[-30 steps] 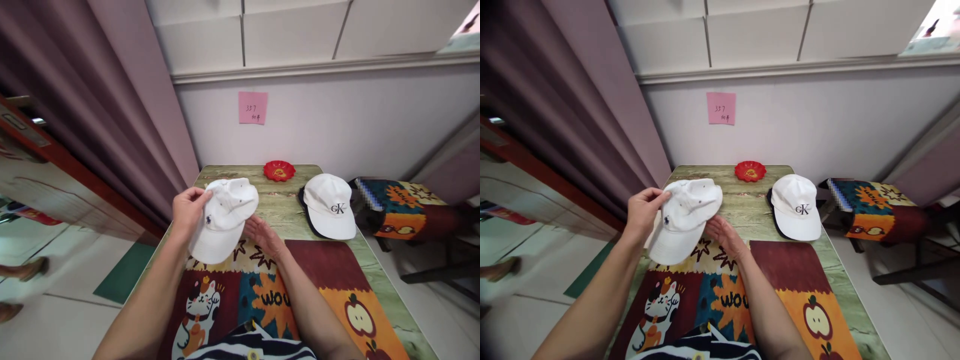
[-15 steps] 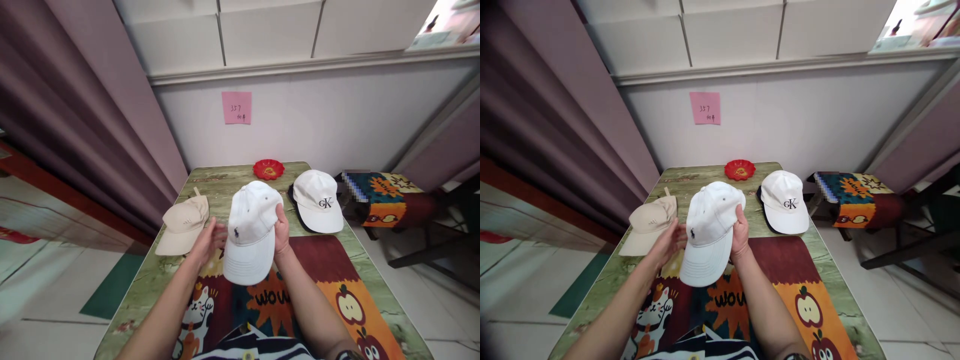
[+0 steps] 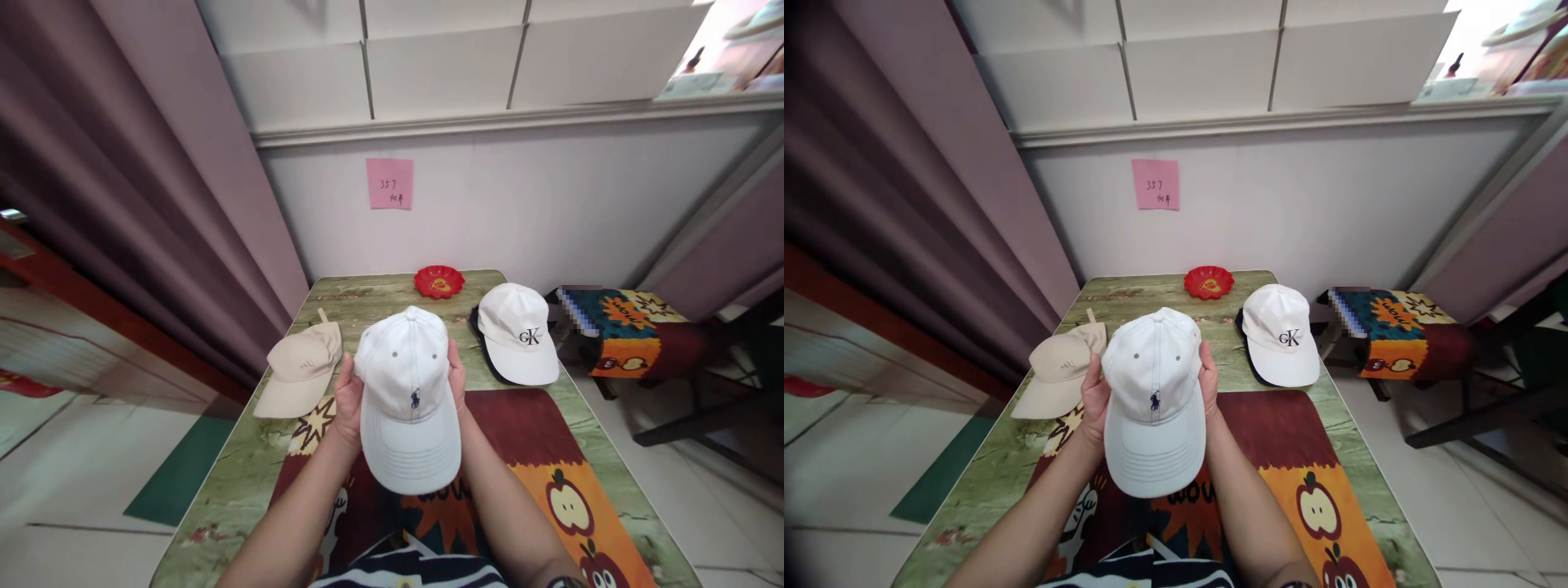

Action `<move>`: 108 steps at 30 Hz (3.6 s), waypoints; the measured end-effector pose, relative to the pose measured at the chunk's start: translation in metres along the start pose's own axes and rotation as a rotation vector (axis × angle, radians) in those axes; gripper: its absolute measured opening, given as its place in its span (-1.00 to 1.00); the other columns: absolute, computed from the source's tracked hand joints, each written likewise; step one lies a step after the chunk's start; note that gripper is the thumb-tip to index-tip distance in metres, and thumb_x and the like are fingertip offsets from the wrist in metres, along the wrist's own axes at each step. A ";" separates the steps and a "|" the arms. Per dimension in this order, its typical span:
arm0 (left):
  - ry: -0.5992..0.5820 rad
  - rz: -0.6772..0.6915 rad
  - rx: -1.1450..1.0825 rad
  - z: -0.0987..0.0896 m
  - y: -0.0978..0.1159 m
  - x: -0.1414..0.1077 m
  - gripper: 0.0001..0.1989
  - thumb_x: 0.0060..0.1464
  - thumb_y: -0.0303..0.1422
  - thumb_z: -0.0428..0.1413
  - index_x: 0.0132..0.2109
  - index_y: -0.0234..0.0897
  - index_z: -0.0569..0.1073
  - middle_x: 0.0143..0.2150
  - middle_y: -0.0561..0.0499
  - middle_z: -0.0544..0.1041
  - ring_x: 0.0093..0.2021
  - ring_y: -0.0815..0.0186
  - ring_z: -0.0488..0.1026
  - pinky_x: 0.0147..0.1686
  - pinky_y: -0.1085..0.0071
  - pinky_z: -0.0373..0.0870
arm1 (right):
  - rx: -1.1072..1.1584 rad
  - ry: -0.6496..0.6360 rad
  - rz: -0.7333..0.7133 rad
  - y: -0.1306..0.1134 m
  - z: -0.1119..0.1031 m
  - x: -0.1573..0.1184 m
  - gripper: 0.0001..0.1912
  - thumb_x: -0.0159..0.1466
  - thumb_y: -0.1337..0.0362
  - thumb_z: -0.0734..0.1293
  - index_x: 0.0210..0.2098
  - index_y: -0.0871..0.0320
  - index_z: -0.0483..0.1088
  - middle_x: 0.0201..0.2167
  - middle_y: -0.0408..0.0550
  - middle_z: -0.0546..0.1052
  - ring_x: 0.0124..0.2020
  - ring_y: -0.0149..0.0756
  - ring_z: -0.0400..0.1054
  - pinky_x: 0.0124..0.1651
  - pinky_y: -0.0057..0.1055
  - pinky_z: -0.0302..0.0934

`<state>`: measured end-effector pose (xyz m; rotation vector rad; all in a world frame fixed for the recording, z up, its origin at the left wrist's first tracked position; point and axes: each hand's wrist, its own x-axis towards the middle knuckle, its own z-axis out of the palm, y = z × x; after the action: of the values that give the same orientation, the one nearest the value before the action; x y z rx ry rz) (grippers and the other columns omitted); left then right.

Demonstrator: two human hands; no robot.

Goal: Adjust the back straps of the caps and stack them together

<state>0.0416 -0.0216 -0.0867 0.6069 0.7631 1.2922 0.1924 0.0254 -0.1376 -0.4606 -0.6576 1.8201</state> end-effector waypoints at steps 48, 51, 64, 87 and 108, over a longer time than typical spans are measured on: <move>0.243 -0.015 0.075 -0.017 0.060 0.039 -0.77 0.10 -0.44 0.14 -0.08 -0.36 0.55 -0.27 -0.11 0.65 -0.21 0.15 0.59 -0.10 0.28 0.50 | -0.099 0.067 -0.135 -0.044 0.001 0.001 -0.68 0.09 0.23 0.44 -0.14 0.11 0.48 -0.17 -0.07 0.63 -0.04 -0.12 0.49 0.05 -0.21 0.34; 0.060 0.174 0.285 -0.004 0.075 0.037 -0.76 0.00 -0.43 0.23 -0.12 -0.30 0.56 -0.23 -0.06 0.63 -0.20 0.20 0.56 -0.11 0.34 0.46 | -0.273 0.086 -0.325 -0.052 0.000 0.000 -0.61 0.07 0.29 0.44 -0.08 0.08 0.42 -0.14 -0.09 0.60 -0.08 -0.18 0.47 0.02 -0.27 0.32; -0.131 0.205 1.145 -0.038 0.053 0.029 -0.79 0.00 -0.34 0.14 -0.18 -0.26 0.55 -0.20 -0.03 0.57 -0.15 0.17 0.46 -0.12 0.35 0.38 | -1.510 0.169 -0.432 -0.065 -0.028 0.000 -0.69 0.08 0.49 0.17 -0.34 0.09 0.48 -0.25 -0.05 0.59 -0.13 -0.13 0.41 0.06 -0.18 0.18; 0.048 0.456 1.518 0.009 0.032 0.011 -0.83 0.02 -0.29 0.22 -0.23 -0.24 0.50 -0.31 -0.01 0.47 -0.47 0.33 0.36 -0.37 0.38 0.28 | -1.762 -0.245 -0.467 -0.062 0.032 -0.028 -0.92 0.21 0.24 0.40 -0.30 0.08 0.45 -0.40 -0.07 0.54 -0.37 -0.24 0.38 -0.25 -0.36 0.13; 0.019 0.692 1.292 0.005 0.020 0.021 -0.69 0.11 -0.39 0.10 0.01 -0.20 0.52 0.02 -0.16 0.42 -0.21 0.21 0.42 -0.08 0.26 0.36 | -0.656 -0.020 -0.241 -0.065 0.035 -0.027 -0.65 0.37 -0.06 0.17 -0.09 0.08 0.30 -0.58 -0.27 0.40 -0.72 -0.49 0.06 -0.63 -0.49 -0.03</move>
<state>0.0348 0.0027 -0.0714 2.0243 1.4640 1.2763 0.2279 0.0087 -0.0688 -0.7549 -1.2739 1.3545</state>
